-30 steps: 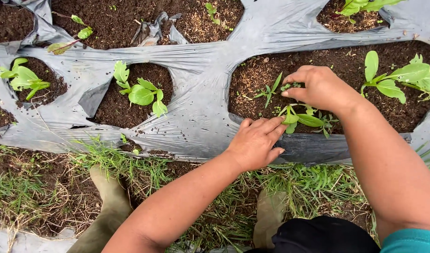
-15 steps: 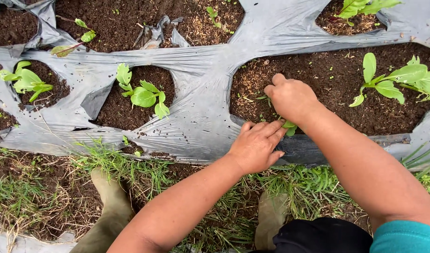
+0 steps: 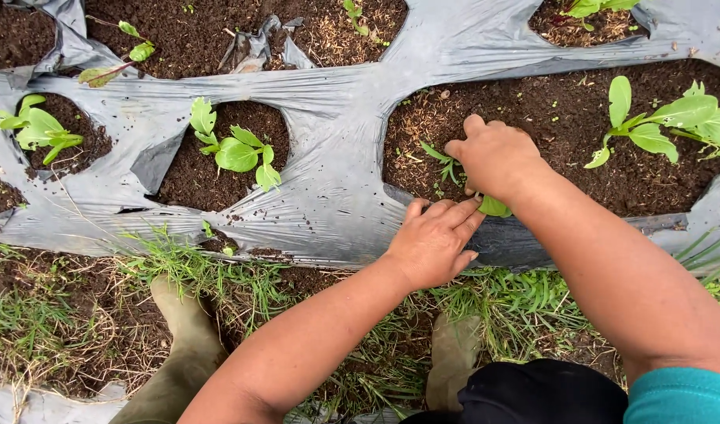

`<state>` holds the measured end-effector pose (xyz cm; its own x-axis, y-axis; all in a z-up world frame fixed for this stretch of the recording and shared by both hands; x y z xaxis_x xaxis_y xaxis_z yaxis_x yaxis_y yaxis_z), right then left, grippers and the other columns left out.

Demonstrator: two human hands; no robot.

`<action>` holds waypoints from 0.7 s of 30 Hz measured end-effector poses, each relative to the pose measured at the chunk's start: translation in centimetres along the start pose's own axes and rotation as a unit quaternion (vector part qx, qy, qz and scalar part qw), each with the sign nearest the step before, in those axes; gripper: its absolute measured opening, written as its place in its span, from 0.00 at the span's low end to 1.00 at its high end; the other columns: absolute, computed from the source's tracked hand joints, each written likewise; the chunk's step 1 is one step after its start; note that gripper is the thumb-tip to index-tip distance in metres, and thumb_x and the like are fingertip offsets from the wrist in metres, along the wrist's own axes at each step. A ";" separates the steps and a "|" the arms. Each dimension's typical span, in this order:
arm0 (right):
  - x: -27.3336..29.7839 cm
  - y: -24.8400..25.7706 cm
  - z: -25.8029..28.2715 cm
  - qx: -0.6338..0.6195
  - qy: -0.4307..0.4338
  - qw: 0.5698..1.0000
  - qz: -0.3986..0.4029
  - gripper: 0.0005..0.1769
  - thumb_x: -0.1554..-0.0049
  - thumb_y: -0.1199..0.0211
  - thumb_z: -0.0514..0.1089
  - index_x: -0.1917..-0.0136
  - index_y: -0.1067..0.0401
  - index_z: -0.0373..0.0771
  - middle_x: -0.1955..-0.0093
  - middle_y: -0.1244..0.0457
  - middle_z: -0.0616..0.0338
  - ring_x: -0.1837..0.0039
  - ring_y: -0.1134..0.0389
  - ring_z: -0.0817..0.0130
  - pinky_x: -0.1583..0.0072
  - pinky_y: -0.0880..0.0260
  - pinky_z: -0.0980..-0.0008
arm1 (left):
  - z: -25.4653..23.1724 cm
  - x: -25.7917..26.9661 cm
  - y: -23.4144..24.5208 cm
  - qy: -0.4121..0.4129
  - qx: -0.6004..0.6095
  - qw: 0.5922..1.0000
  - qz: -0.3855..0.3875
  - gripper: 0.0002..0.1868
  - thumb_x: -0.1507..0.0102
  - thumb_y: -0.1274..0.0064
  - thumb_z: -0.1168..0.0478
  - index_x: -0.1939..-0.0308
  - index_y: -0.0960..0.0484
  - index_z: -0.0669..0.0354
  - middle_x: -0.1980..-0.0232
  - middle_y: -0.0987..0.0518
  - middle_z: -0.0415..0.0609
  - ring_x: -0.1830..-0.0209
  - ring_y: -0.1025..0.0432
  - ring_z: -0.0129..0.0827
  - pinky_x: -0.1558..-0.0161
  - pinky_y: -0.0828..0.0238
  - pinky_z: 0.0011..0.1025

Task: The person kneels on the ground and weeds around small green plants growing in holes in a black plastic mulch sheet. They use their hands to pull out small weeds and clear the soil around the base of the plants.

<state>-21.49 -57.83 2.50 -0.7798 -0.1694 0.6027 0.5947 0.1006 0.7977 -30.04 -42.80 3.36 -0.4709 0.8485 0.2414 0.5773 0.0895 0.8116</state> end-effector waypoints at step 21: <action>11.7 -2.0 -8.9 -0.188 -0.188 0.963 0.033 0.34 0.44 0.36 0.61 0.27 0.30 0.52 0.35 0.33 0.51 0.33 0.32 0.50 0.33 0.34 0.54 | -3.3 -2.5 0.5 -0.062 -0.112 0.992 -0.004 0.26 0.34 0.55 0.49 0.31 0.27 0.42 0.29 0.35 0.38 0.53 0.29 0.44 0.54 0.37 0.43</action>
<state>-30.03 -68.77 7.73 -0.7110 0.1994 0.6744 0.6198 -0.2755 0.7349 -30.75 -46.56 4.93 -0.3810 0.9074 0.1776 0.4042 -0.0093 0.9146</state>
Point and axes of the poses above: each hand's wrist, its own x-axis away from the middle knuckle, its own y-axis out of the back of the hand, z = x × y, the point moved 3 cm from there along -x, towards the middle knuckle
